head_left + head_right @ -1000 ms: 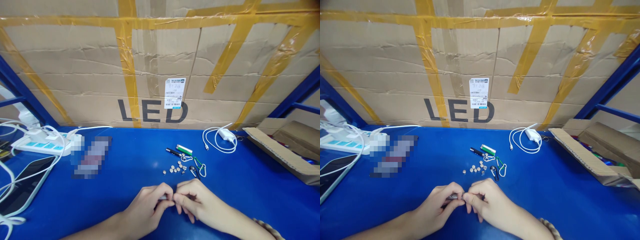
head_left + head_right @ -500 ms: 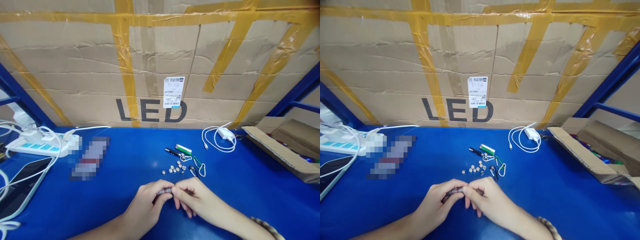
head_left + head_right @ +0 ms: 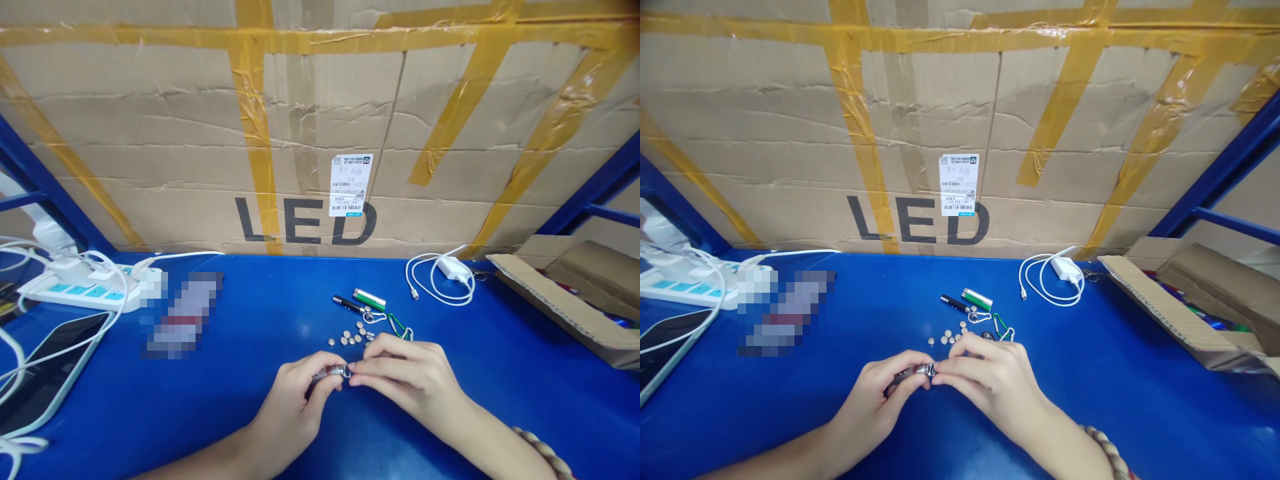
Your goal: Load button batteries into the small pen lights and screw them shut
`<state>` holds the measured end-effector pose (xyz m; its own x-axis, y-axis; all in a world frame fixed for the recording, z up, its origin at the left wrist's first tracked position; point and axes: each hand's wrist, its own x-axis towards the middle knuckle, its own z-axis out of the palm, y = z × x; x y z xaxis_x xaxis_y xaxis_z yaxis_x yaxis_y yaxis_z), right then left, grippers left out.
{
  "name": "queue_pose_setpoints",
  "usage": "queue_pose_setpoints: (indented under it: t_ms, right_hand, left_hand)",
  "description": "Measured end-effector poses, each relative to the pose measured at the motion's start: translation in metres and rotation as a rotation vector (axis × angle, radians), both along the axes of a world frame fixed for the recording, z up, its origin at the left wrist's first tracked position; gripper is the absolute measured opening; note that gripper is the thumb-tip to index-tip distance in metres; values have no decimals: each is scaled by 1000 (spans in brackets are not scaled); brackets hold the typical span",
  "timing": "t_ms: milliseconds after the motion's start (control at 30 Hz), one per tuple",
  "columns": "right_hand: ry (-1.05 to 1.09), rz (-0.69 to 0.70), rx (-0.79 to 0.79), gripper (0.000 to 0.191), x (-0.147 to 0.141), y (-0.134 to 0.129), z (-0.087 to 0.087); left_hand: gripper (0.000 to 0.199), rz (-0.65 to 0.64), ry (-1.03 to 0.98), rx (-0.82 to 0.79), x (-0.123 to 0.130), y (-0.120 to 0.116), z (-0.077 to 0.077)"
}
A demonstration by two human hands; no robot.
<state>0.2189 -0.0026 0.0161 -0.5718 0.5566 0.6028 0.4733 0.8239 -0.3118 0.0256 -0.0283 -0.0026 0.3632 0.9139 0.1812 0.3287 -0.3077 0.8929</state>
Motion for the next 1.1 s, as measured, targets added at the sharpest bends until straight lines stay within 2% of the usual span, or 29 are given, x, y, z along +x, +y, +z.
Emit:
queue_pose_setpoints:
  t_ms: [100,233,333,767,1100]
  right_hand:
    - [-5,-20,-106,15,0,-1,-1]
    - [98,-34,-354,22,-2,-1,-1]
    - [115,-19,-468,24,-3,0,0]
    - [121,25,-601,33,-7,0,-4]
    - [138,36,-729,30,-6,5,-7]
  left_hand:
    - [17,-9,14,-7,0,-1,1]
    - [16,-51,89,11,-1,-2,2]
    - [17,-88,128,27,-2,-3,3]
    - [9,-144,123,7,-5,-5,0]
    - [7,-166,98,-38,-4,-3,-2]
